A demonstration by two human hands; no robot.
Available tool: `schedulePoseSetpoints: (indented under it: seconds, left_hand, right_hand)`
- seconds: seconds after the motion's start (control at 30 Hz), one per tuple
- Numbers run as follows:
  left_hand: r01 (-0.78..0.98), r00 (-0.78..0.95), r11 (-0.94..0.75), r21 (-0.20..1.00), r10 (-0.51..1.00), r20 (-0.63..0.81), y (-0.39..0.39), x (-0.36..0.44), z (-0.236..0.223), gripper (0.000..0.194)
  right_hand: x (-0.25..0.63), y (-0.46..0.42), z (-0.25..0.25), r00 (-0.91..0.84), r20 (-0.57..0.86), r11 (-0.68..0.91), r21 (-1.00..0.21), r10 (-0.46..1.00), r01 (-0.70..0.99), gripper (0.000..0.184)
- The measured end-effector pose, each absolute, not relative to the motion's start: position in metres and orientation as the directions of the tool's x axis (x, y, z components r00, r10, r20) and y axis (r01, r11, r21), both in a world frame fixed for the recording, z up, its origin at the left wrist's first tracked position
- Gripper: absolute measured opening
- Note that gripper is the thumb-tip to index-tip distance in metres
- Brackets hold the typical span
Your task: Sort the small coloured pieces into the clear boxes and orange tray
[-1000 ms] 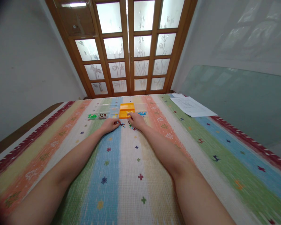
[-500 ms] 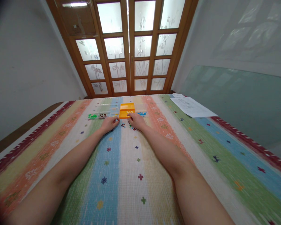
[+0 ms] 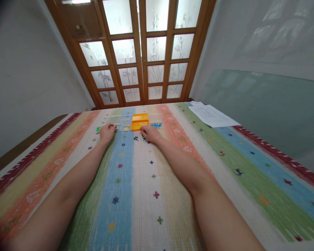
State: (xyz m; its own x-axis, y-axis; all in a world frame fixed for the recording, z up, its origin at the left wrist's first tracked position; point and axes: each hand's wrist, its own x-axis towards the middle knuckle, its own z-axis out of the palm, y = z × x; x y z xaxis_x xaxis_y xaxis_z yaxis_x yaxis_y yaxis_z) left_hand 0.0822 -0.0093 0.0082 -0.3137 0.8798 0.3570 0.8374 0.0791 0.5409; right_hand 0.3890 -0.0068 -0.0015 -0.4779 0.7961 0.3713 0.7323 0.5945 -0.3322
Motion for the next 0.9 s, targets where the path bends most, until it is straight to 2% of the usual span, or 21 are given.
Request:
schedulePoseSetpoints:
  seconds: [0.2, 0.43, 0.73, 0.9]
  left_hand:
    - [0.853, -0.288, 0.064, 0.518, 0.886, 0.364, -0.011, 0.087, 0.007, 0.037]
    - [0.888, -0.161, -0.028, 0.459, 0.916, 0.367, -0.017, 0.102, 0.008, 0.035]
    - [0.907, 0.025, -0.175, 0.384, 0.93, 0.367, -0.021, 0.115, 0.007, 0.033]
    - [0.887, 0.179, -0.297, 0.355, 0.927, 0.329, -0.027, 0.124, 0.009, 0.032]
  right_hand:
    - [0.384, -0.014, 0.003, -0.584, 0.389, 0.695, -0.28, 0.713, 0.662, 0.022]
    - [0.374, -0.018, 0.001, -0.687, 0.356, 0.769, -0.193, 0.634, 0.609, 0.023]
    - [0.37, -0.019, -0.002, -0.655, 0.359, 0.744, -0.234, 0.664, 0.626, 0.018]
    - [0.374, -0.014, 0.0, -0.552, 0.442, 0.692, -0.267, 0.707, 0.671, 0.018]
